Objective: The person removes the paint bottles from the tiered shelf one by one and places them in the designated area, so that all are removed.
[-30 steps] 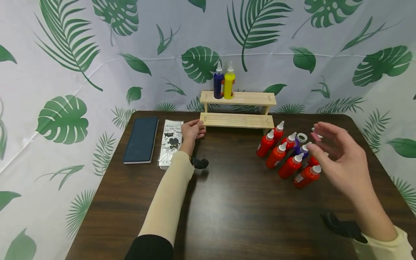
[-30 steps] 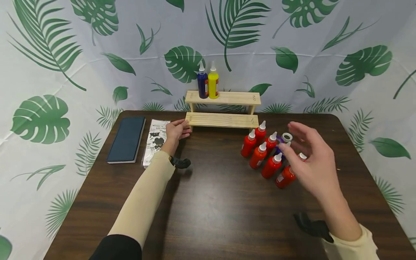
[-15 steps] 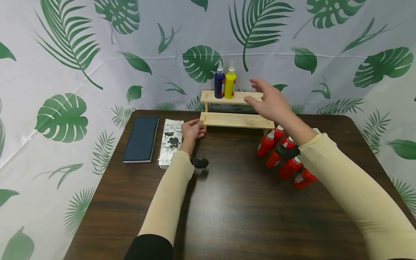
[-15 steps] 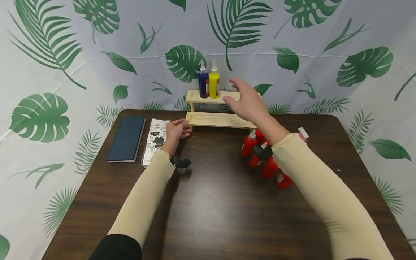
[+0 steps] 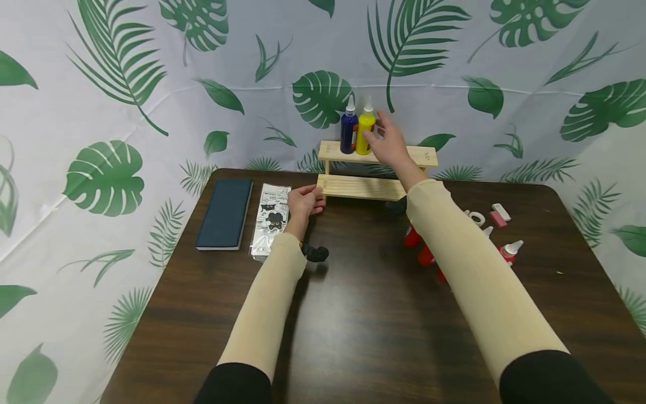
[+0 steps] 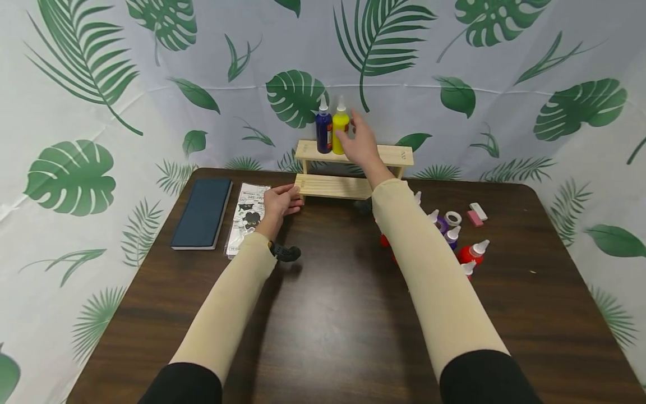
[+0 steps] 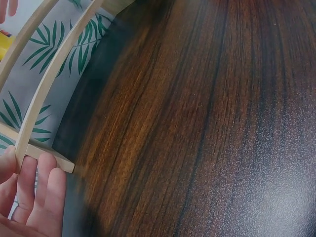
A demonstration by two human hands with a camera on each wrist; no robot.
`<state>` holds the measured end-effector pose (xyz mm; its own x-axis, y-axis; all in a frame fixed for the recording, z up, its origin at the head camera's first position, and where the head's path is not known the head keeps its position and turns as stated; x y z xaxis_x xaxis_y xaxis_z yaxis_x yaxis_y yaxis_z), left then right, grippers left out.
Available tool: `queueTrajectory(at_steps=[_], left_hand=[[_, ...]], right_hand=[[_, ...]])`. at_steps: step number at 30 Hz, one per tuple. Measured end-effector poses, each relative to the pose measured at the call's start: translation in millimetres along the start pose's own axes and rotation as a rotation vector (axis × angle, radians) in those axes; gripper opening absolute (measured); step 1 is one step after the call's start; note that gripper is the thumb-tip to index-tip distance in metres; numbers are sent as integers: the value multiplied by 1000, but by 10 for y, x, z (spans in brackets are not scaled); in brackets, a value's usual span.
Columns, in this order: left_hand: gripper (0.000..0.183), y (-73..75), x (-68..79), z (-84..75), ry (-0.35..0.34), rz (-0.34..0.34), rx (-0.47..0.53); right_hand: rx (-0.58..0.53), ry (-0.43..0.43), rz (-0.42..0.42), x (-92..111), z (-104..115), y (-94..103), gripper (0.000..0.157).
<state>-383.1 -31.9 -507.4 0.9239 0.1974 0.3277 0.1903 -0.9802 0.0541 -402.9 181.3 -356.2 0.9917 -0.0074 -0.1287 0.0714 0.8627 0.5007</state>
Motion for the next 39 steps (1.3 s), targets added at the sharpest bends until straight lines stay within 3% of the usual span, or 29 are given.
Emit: queueTrajectory(at_steps=[6, 11, 15, 19, 22, 28, 34, 39], left_hand=[[24, -84, -8, -21, -1, 18, -8], [24, -110, -16, -21, 7, 27, -13], [24, -85, -4, -21, 8, 13, -13], [24, -51, 2, -9, 15, -2, -18], [26, -34, 7, 1, 18, 3, -26], [26, -15, 14, 21, 28, 8, -29], [25, 6, 17, 30, 32, -9, -14], [28, 18, 41, 2, 16, 12, -19]], right_hand=[[-45, -7, -39, -63, 36, -23, 63], [-14, -64, -135, -46, 26, -19, 55], [-38, -52, -197, 28, 17, -42, 51], [-146, -65, -248, 190, -10, -49, 51], [-246, -96, -254, 393, -5, -39, 50], [-356, -70, -197, 980, -9, 72, 51], [-324, -94, -125, 1645, -166, 142, 55], [-237, -80, -179, 2091, -409, 114, 52]])
Point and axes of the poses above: each hand's wrist, its own x-axis away from the middle knuckle, its own y-axis out of the back of the hand, z = x × y, the point moved 3 cm from there along -x, towards the middle knuckle, and after that the axes turned 5 degrees about -x, right-handed, at the moved point
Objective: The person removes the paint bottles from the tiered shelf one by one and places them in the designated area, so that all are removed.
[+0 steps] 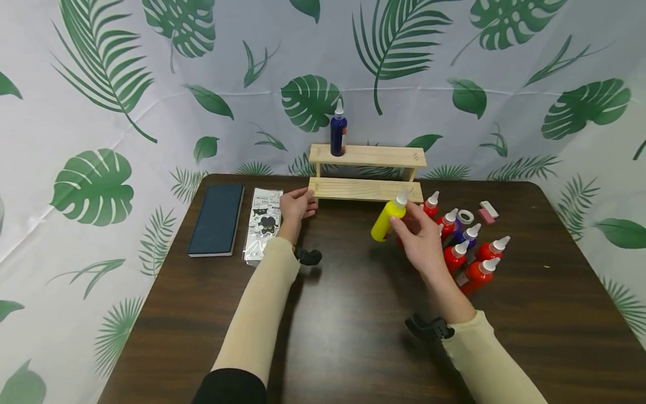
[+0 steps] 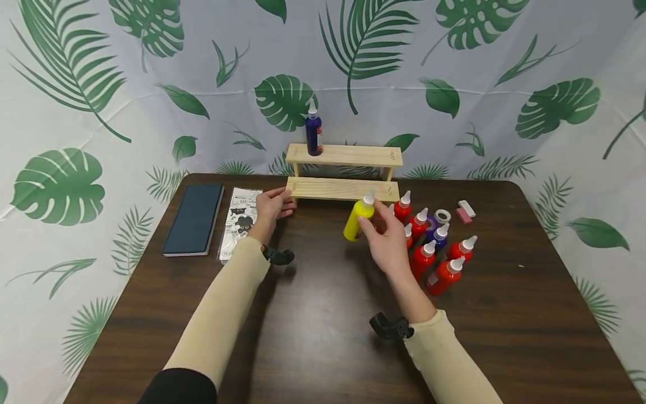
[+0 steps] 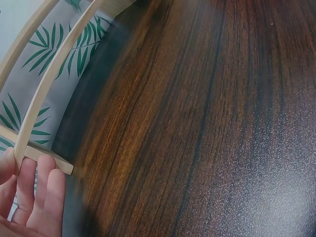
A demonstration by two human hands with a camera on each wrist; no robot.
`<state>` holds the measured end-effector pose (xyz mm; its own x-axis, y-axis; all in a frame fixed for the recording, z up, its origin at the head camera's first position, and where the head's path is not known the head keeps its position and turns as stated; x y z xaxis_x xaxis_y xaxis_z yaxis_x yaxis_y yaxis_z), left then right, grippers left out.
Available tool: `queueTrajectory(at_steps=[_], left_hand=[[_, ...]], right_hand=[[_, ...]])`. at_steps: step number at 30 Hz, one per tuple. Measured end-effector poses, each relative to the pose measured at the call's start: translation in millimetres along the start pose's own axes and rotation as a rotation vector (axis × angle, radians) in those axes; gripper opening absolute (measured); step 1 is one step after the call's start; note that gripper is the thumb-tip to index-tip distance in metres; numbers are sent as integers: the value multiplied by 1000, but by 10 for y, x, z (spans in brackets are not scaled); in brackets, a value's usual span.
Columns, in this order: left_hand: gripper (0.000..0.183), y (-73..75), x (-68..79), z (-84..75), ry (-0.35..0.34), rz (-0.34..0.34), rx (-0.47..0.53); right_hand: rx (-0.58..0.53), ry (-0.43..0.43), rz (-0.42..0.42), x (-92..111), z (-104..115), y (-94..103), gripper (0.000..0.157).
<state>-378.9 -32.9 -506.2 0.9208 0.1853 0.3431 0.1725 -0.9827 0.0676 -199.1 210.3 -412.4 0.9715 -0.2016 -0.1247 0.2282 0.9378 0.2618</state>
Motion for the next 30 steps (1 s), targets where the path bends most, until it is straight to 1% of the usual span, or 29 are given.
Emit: queueTrajectory(at_steps=[5, 8, 12, 15, 21, 30], left_hand=[[27, 67, 11, -26, -20, -27, 12], [28, 77, 13, -27, -18, -17, 12], [28, 61, 11, -12, -14, -8, 15], [28, 39, 9, -1, -19, -6, 20], [27, -6, 3, 10, -16, 4, 19], [28, -28, -19, 25, -15, -1, 7]], right_hand=[[24, 49, -71, 252, -271, 3, 49], [56, 68, -128, 344, -388, 19, 50], [108, 83, -187, 408, -456, 39, 51], [149, 77, -212, 431, -468, 42, 51], [202, 43, -233, 446, -482, 34, 50], [259, 32, -199, 414, -559, 9, 50]])
Point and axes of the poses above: each hand's wrist, its own x-axis away from the middle knuckle, its own y-axis out of the back of the hand, z = x × y, the point moved 3 cm from there along -x, towards the middle knuckle, and after that the axes turned 5 degrees about -x, right-handed, at the moved point
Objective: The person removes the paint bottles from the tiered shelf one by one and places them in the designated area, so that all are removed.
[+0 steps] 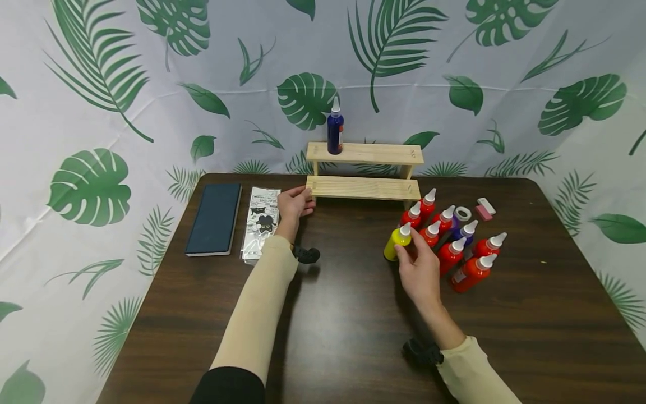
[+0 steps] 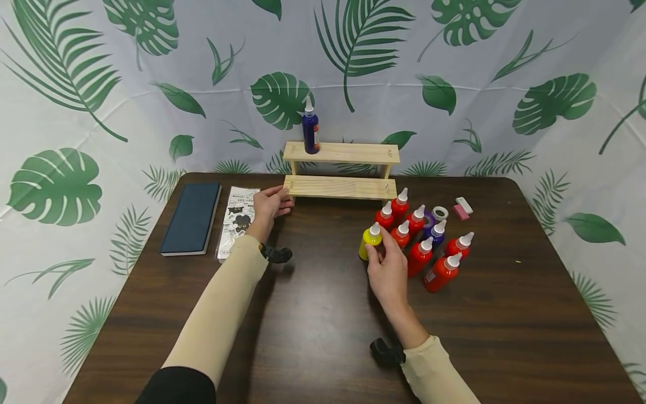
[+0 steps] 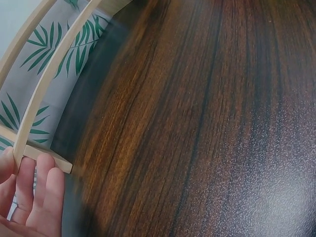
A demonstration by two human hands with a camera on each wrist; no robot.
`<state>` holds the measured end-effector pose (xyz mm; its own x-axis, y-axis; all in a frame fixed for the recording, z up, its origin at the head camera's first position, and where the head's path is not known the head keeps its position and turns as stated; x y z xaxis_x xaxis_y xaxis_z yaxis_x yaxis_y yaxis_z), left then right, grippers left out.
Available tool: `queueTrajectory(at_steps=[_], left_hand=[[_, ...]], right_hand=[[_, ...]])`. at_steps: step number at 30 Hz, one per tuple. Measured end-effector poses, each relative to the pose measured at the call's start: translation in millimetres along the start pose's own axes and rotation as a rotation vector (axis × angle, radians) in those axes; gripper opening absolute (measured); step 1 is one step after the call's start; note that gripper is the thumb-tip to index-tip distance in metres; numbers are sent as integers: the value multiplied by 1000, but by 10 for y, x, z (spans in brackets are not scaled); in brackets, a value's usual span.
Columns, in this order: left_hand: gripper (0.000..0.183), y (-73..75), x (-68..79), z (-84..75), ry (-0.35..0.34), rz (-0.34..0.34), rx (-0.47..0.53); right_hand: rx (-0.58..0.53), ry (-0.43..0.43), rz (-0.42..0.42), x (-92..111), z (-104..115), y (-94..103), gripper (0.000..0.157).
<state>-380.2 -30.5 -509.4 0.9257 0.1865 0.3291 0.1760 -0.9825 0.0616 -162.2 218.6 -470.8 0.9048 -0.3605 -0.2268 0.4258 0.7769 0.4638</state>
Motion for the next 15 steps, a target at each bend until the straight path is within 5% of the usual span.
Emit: queueTrajectory(at_steps=[15], left_hand=[[26, -5, -27, 6, -2, 3, 4]], right_hand=[[24, 1, 28, -12, -17, -7, 52]])
Point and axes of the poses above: each hand's wrist, its own x-axis away from the middle knuckle, its own y-axis out of the back of the hand, z = x × y, the point moved 3 cm from there along -x, towards the middle knuckle, and after that the axes turned 5 degrees about -x, right-handed, at the moved point
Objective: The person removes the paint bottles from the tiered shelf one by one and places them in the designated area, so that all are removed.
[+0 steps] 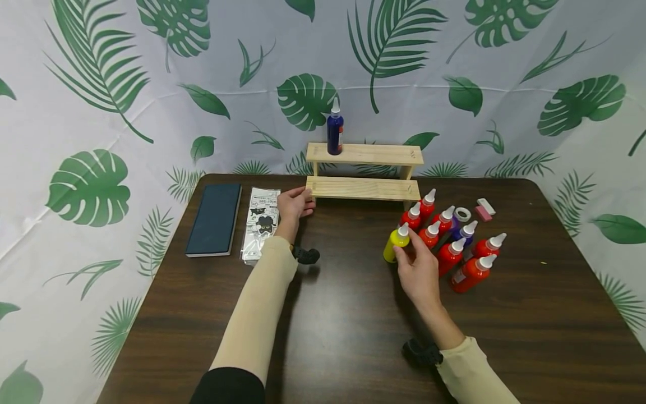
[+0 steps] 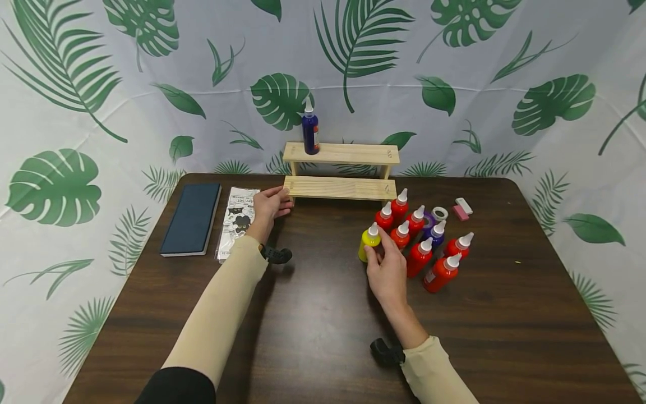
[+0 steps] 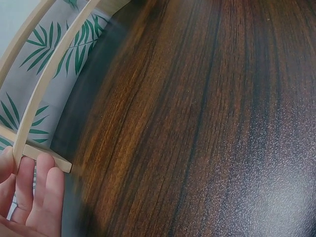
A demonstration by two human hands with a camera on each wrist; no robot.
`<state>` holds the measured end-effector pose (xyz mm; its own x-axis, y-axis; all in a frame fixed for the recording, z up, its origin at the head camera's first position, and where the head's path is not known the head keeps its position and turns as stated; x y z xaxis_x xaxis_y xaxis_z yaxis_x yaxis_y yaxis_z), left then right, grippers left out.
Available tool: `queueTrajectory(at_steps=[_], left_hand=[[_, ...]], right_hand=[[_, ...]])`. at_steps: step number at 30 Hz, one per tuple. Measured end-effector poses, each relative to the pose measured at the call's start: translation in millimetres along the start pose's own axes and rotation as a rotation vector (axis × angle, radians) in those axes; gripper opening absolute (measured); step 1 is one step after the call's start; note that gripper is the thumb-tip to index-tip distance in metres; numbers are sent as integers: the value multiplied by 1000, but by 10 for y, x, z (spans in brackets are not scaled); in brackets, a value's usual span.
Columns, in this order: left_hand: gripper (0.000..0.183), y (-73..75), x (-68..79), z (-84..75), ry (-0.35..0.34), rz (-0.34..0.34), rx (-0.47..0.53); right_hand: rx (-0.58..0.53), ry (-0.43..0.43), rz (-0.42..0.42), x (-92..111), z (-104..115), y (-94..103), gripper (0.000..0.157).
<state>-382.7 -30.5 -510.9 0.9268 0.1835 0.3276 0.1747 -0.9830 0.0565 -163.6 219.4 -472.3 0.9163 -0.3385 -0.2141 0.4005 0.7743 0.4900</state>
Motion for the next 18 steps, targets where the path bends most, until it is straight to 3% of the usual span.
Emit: queueTrajectory(at_steps=[5, 10, 18], left_hand=[[27, -3, 7, 5, -2, -2, 0], [26, -12, 29, 2, -1, 3, -3], [27, -7, 52, -15, -19, -12, 2]], right_hand=[[-17, -30, 33, 21, 47, 56, 55], [-54, -56, 48, 56, 237, 293, 57], [-72, 72, -2, -145, 636, 700, 49]])
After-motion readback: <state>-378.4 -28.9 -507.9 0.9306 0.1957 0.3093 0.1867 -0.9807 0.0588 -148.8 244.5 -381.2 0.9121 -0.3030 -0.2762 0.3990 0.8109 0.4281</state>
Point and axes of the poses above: each hand's wrist, its own x-axis away from the middle knuckle, its own y-axis out of the back of the hand, z = x × y, the point moved 3 cm from there along -x, towards the middle knuckle, and after that the axes turned 5 degrees about -x, right-handed, at the moved point
